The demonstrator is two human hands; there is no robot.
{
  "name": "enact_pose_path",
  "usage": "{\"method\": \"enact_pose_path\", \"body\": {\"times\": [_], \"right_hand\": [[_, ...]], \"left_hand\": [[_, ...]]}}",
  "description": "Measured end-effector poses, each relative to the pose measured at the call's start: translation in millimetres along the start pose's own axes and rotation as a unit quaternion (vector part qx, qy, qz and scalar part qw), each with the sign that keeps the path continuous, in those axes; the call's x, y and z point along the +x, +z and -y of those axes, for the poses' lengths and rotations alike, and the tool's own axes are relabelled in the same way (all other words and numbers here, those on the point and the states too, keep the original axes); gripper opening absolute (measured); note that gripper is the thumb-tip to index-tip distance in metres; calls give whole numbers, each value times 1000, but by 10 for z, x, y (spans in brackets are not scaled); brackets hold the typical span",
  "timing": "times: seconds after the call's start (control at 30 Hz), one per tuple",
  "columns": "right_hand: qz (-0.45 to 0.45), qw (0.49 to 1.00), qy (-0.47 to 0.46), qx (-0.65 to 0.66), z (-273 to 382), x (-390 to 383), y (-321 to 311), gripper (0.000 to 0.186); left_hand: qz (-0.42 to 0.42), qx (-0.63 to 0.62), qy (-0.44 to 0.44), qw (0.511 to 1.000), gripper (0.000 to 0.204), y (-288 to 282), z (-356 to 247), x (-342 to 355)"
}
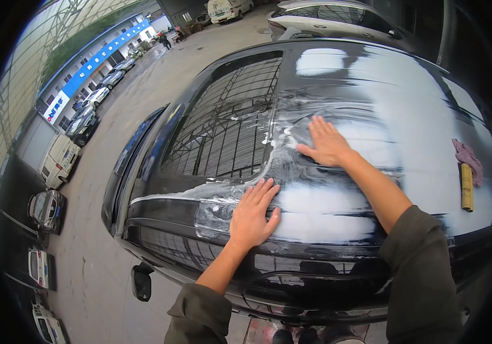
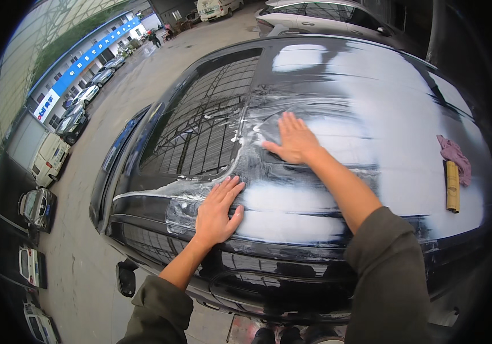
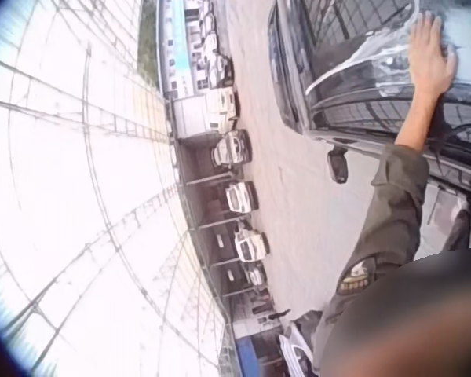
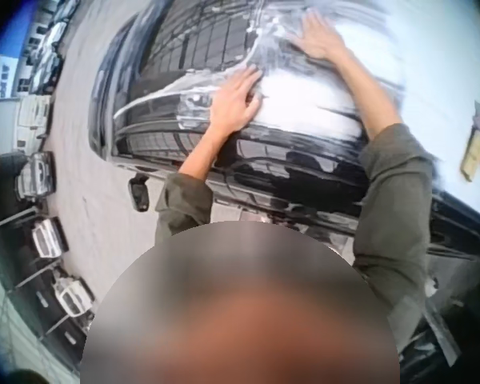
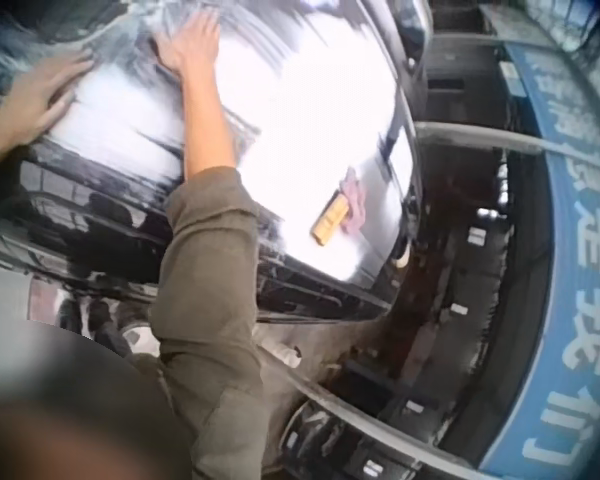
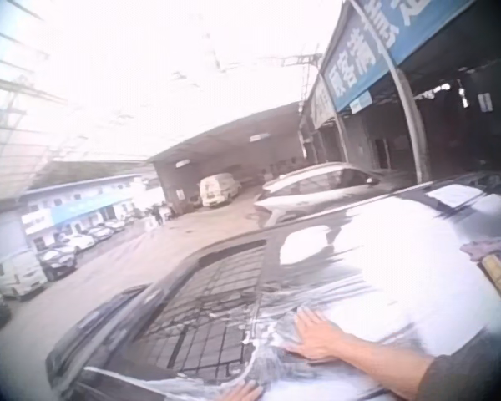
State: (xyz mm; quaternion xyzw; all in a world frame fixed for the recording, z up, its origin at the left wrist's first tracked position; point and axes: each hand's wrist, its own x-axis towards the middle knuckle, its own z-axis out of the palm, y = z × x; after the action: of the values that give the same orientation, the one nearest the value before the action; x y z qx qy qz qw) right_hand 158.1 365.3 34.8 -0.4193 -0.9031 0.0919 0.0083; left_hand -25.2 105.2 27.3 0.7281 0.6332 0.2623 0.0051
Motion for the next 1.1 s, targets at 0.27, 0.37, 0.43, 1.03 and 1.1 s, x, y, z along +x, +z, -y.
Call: {"method": "enact_pose_path", "body": {"times": [0.27,0.37,0.43,1.03,1.1], "right_hand": [[-43,999,7,16,375,751,43,97],[-54,987,152,9,-515,476,-107,93],[-100,969,227,-9,-1090,216,-106,92],[-77,997,11,16,433,921,63,100],[-54,992,-110,12,344,552,153,95]], "left_hand": [[11,8,3,1000,51,-48,35,8],[11,7,-5,1000,52,-63,80,-39],[10,8,-9,1000,53,-106,73,-30],[5,-6,-9,1000,55,-49,8,54],[6,4,-12,1000,54,-51,71,3]]}}
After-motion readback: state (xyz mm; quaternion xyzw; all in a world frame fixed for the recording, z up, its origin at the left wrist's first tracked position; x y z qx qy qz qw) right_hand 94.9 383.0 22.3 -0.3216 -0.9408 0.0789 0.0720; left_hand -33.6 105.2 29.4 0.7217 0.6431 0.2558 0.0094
